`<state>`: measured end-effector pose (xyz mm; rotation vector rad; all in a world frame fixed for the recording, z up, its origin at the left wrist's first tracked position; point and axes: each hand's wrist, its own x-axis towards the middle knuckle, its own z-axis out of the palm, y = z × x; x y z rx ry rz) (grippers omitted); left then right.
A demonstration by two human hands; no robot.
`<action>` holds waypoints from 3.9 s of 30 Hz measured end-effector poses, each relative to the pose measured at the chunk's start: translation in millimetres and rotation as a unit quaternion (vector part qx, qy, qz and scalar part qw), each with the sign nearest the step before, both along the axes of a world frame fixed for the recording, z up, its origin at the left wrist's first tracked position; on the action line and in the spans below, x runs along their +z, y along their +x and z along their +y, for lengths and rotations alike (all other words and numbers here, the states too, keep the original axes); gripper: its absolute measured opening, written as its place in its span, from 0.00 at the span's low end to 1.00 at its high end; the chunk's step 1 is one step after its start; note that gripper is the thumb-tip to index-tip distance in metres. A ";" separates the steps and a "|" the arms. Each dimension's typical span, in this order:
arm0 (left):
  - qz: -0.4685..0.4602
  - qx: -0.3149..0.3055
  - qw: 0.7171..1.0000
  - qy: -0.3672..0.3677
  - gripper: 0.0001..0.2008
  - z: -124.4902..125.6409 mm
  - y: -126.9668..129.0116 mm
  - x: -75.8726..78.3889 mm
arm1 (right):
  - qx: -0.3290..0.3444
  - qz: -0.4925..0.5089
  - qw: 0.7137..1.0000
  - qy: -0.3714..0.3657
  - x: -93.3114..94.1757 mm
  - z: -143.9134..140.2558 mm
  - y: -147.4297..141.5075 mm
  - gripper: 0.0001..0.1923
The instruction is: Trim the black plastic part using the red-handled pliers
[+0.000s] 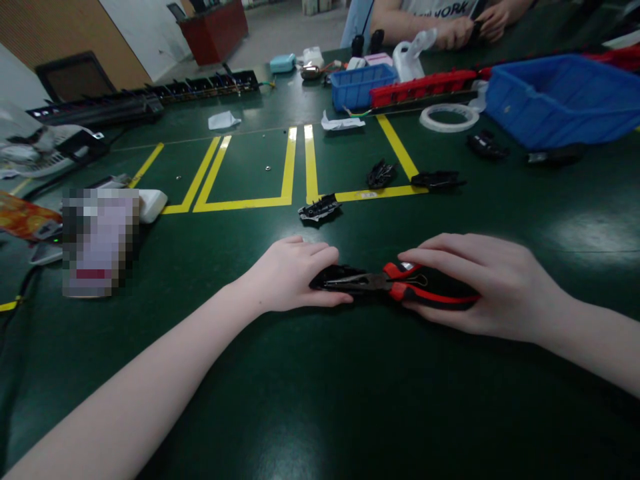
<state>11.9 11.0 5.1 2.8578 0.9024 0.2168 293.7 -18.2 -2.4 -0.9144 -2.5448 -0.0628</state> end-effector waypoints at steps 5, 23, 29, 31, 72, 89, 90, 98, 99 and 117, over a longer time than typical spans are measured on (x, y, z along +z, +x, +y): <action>-0.001 -0.005 1.000 -0.002 0.21 0.0 0.3 0.6 | 0.011 -0.008 1.000 0.023 0.2 2.1 1.5 0.23; -0.006 0.003 1.000 -0.018 0.20 0.3 0.0 -0.5 | -0.027 0.043 0.998 -0.021 -1.2 1.9 -0.3 0.28; -0.008 0.005 1.000 -0.007 0.20 0.0 0.0 0.0 | -0.014 0.039 0.999 -0.001 -1.3 3.1 -1.9 0.27; -0.010 0.003 1.000 -0.007 0.20 0.0 -0.2 -0.1 | -0.013 0.037 0.999 -0.001 -1.6 4.1 -1.9 0.27; -0.024 0.005 0.999 -0.029 0.20 0.1 -0.6 0.2 | 0.004 0.038 0.999 -0.013 -0.3 4.6 -1.7 0.26; -0.032 0.007 0.999 -0.017 0.20 0.3 -1.3 -1.8 | -0.004 0.035 0.999 -0.019 -1.3 6.7 2.4 0.26; -0.032 0.007 0.999 -0.018 0.20 0.2 -1.2 -1.7 | -0.004 0.036 0.999 -0.021 -1.1 6.5 2.5 0.25; -0.033 0.007 0.999 -0.018 0.20 0.3 -1.6 -1.1 | 0.000 0.024 0.999 -0.022 -1.3 5.9 4.6 0.23; -0.033 0.008 0.999 -0.018 0.20 0.4 -1.6 -1.2 | 0.004 0.021 1.000 -0.017 -1.2 6.0 4.7 0.23; -0.016 -0.006 1.000 -0.009 0.22 4.1 -1.3 -1.9 | 0.029 -0.042 0.994 0.096 0.4 12.4 6.1 0.21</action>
